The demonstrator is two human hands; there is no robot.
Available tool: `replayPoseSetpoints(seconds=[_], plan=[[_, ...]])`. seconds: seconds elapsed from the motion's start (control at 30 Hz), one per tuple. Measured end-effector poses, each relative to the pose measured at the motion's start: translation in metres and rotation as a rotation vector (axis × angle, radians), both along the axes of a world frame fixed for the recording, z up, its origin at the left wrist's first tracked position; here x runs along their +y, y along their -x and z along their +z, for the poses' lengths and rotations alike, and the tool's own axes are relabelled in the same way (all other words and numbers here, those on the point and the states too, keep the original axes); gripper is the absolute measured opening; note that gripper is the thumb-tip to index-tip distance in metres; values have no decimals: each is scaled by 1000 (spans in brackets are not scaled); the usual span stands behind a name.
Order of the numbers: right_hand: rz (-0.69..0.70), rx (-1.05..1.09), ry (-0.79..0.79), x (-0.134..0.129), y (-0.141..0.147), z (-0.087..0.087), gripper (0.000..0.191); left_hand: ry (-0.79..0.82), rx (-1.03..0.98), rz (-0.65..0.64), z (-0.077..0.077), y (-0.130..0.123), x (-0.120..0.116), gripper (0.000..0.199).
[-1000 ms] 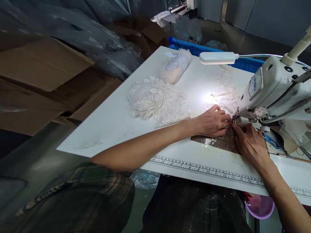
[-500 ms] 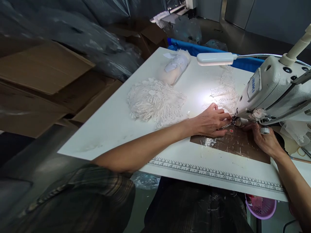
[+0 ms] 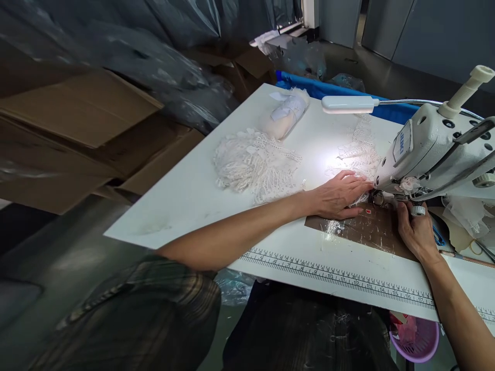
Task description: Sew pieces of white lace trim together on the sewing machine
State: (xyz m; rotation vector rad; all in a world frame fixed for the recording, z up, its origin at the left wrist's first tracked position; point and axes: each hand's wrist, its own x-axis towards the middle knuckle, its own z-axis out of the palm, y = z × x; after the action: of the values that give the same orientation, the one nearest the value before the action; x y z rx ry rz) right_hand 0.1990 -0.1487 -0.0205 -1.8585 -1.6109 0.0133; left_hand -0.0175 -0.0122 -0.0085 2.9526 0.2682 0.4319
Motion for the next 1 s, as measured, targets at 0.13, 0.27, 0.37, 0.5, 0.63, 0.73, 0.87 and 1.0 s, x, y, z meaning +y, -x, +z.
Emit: replayPoseSetpoints(seconds=[0.13,0.27,0.37,0.5,0.63,0.73,0.87,1.0], plan=[[-22,-1,-26,0,-2,-4,37,52,88,60,2,-1,-5,68],[-19,-14,-42,0,-4,-6,30,14,196,310,12,0,-26,73],[-15,-30,-64,1,-5,-11,27,-49,244,407,22,0,-32,63],[-9,-56,-120,2,-6,-16,23,-163,233,304,32,-7,-7,27],[15,-84,-188,3,-5,-18,19,-156,253,51,31,-15,26,40],[22,-94,-197,3,-4,-18,19,-184,292,85,27,-15,33,38],[27,-82,-185,2,-3,-19,21,-163,279,148,26,-6,24,38],[15,-73,-165,1,-2,-19,24,70,132,147,24,2,16,42]])
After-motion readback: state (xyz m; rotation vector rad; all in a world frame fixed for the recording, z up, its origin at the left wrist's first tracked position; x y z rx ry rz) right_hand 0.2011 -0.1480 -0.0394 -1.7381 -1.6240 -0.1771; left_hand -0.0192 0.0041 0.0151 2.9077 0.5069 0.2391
